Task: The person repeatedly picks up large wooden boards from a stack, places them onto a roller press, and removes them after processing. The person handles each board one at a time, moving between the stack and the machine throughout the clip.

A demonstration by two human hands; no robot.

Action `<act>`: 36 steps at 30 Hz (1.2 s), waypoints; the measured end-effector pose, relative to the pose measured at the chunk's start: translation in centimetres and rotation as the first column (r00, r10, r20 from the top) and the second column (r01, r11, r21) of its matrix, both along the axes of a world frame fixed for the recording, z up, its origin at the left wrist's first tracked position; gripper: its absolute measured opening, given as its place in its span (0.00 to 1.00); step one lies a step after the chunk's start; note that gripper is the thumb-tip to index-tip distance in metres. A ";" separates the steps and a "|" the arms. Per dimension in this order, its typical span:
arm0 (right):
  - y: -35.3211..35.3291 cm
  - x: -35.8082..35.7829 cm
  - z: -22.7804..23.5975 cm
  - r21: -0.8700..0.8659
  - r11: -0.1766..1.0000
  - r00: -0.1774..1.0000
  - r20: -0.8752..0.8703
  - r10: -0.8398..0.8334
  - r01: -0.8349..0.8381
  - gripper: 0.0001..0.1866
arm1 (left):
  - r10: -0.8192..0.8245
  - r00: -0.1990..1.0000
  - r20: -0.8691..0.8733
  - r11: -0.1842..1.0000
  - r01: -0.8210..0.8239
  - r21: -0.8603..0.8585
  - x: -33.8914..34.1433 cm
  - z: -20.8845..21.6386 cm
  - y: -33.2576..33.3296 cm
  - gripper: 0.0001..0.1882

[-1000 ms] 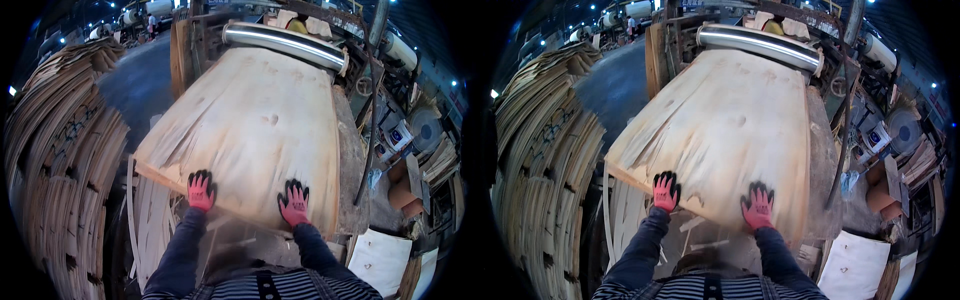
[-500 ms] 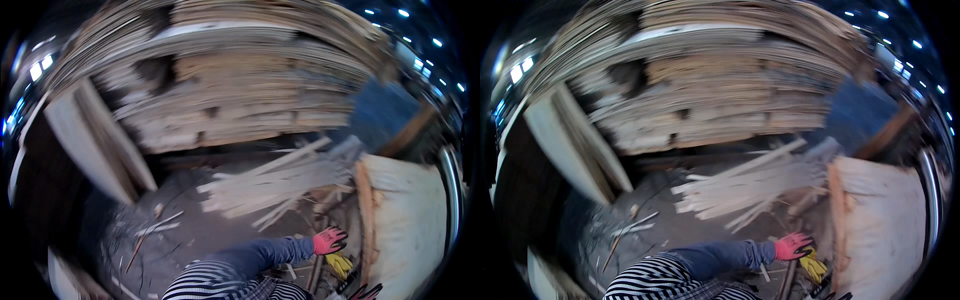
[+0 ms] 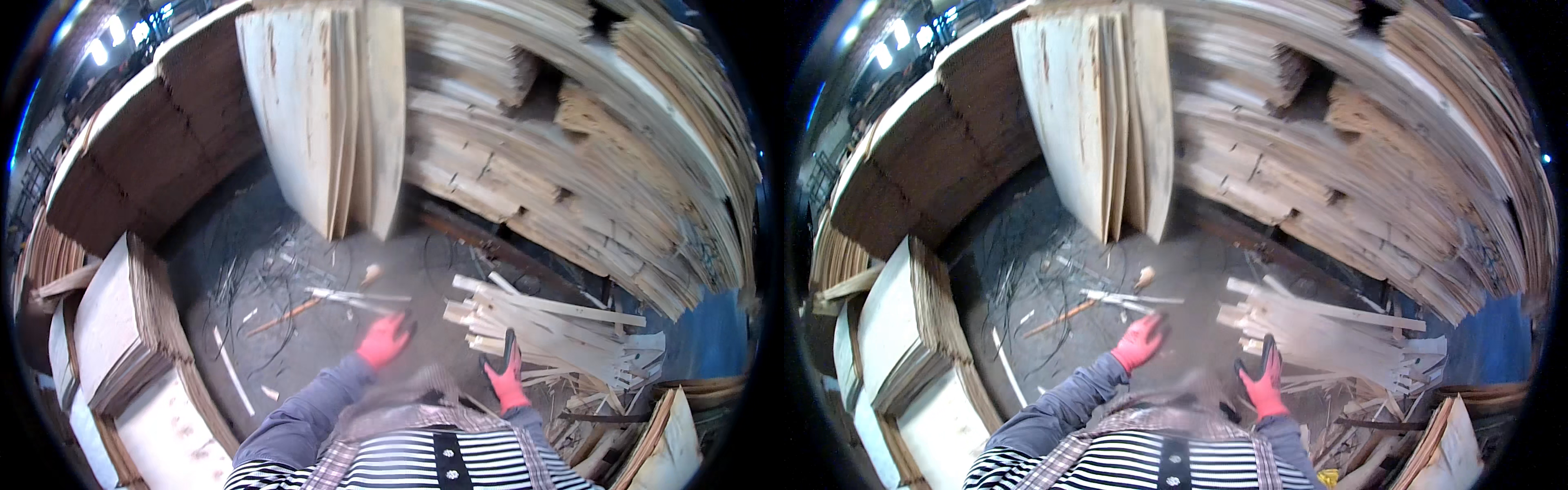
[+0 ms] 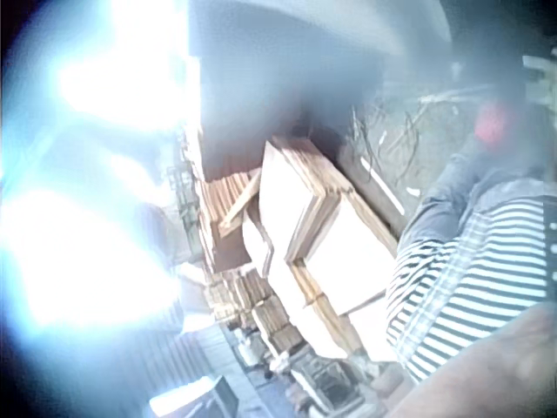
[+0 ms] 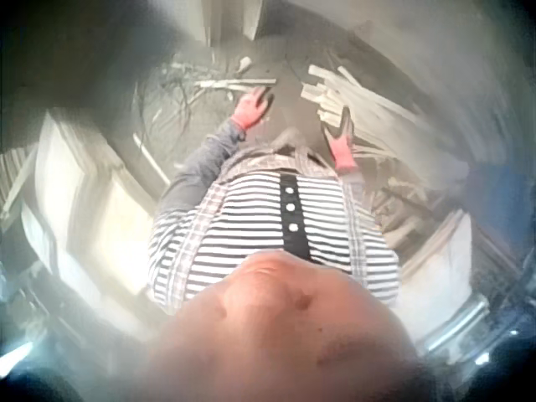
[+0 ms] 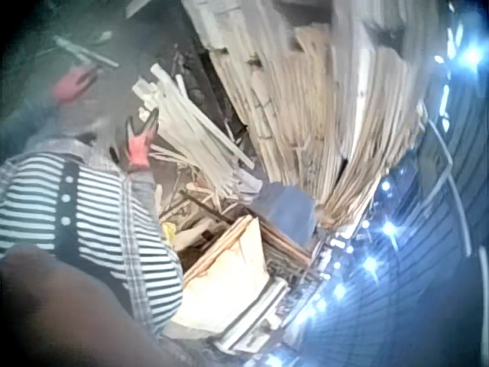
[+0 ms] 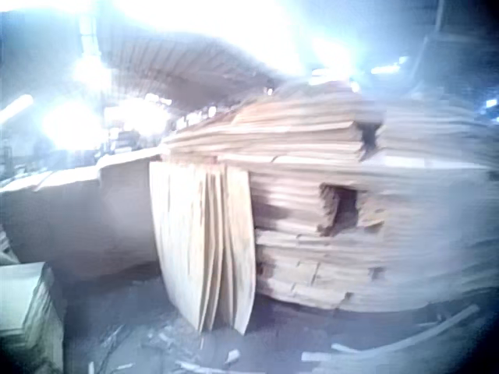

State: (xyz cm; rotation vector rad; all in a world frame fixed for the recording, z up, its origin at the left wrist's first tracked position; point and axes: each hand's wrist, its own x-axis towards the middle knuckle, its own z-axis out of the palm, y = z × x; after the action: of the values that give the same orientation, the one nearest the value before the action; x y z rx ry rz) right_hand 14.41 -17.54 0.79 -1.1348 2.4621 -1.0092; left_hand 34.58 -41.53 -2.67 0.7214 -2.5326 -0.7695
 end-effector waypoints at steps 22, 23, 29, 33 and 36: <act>-65.4 -1.9 1.3 -0.187 0.883 0.876 0.150 0.459 -0.431 0.49 | 0.618 0.701 0.356 0.660 -0.709 0.249 26.6 -4.7 -37.8 0.19; -69.7 -1.9 2.0 -0.238 0.840 0.847 0.102 0.521 -0.488 0.49 | 0.649 0.654 0.389 0.550 -0.757 0.354 25.5 -2.3 -40.5 0.20; -92.2 -8.3 2.5 -0.564 0.788 0.848 0.520 0.105 0.248 0.46 | 0.455 0.871 0.186 0.836 -0.490 0.247 24.0 1.2 -65.3 0.20; -99.3 -7.3 3.7 -0.457 0.735 0.865 0.282 -0.414 0.501 0.56 | 0.338 0.937 -0.084 0.939 -0.342 -0.043 20.9 10.4 -81.8 0.22; -97.2 -1.3 7.5 -0.115 0.954 0.880 0.428 -0.204 0.277 0.47 | 0.165 0.969 -0.184 0.935 -0.213 -0.283 15.9 19.4 -91.4 0.26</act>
State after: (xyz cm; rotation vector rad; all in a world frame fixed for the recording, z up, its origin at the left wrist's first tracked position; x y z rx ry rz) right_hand 13.16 -114.73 8.33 -0.5772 2.2335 -1.3953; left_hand 50.50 -132.97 16.75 0.7537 -2.3232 -0.3486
